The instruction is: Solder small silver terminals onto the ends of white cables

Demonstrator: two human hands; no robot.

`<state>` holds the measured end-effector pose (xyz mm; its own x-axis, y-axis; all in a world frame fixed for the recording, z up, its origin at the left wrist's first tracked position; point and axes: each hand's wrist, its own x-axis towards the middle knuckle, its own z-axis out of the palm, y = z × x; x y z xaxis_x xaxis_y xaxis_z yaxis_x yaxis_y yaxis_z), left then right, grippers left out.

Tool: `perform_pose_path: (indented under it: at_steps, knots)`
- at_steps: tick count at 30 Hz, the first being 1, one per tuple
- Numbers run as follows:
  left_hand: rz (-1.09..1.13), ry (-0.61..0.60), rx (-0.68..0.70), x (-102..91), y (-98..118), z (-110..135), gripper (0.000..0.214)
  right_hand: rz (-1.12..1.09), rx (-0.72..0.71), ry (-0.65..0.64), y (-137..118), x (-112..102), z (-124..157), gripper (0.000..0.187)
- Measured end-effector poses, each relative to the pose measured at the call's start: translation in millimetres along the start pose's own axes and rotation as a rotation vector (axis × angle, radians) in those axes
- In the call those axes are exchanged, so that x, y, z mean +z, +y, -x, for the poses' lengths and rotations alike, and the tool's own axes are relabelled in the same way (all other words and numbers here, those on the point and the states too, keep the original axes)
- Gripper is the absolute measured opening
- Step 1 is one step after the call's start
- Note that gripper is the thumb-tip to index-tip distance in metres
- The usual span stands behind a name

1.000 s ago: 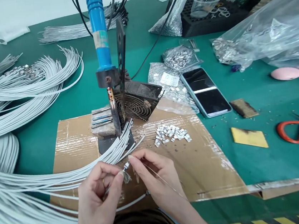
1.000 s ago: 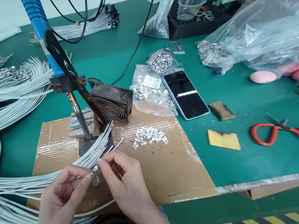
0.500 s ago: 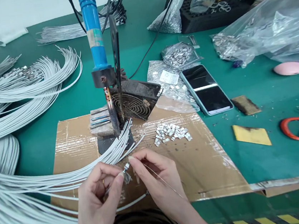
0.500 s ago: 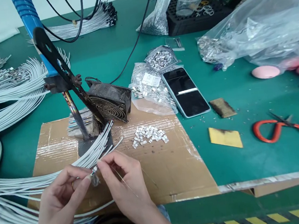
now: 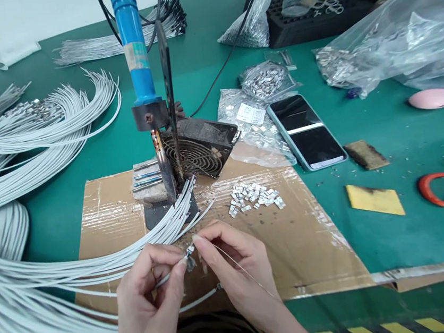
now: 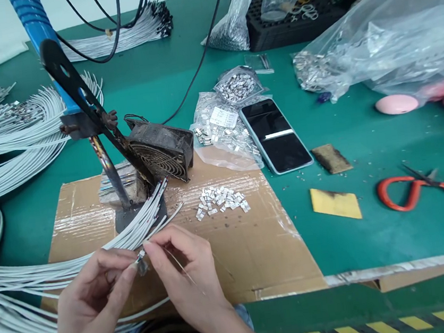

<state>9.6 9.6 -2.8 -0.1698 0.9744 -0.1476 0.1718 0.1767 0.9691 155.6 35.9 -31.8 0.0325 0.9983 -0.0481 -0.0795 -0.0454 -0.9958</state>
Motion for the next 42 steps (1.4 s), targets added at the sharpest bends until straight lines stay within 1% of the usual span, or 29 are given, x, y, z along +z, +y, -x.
perform_pose_path:
  at_steps: [4,6,10,11,15,19,23,28,34,42]
  knots:
    - [-0.029,-0.028,0.015,-2.6,-0.4,-0.6,0.011,-0.007,-0.004,-0.001,1.2,0.5,0.0,0.025]
    - [-0.029,-0.001,-0.010,-0.5,1.8,1.0,0.013,-0.017,0.014,-0.004,0.9,1.5,-0.6,0.025]
    - [0.012,0.091,-0.078,4.8,5.6,4.4,0.014,-0.065,0.124,-0.051,-1.9,3.1,-2.6,0.029]
    - [0.013,0.093,-0.087,5.1,5.7,4.6,0.013,-0.086,0.153,-0.062,-2.7,3.2,-3.1,0.030]
    - [-0.006,0.035,-0.075,4.0,5.8,2.9,0.010,-0.174,0.239,-0.102,-3.7,3.3,-5.2,0.032]
    - [0.006,0.108,-0.091,7.7,9.6,3.1,0.010,-0.246,0.286,-0.130,-1.6,3.1,-5.4,0.039]
    - [0.017,0.112,-0.103,11.7,13.6,4.9,0.011,-0.265,0.291,-0.145,0.5,2.6,-4.6,0.043]
    - [0.009,0.107,-0.112,12.0,13.6,5.3,0.011,-0.276,0.300,-0.152,1.5,2.6,-4.9,0.044]
    - [0.017,0.109,-0.078,11.8,11.2,5.8,0.013,-0.292,0.289,-0.134,1.2,3.6,-4.3,0.046]
    - [-0.049,0.109,-0.057,11.6,9.3,5.7,0.013,-0.312,0.279,-0.122,1.9,4.2,-4.6,0.045]
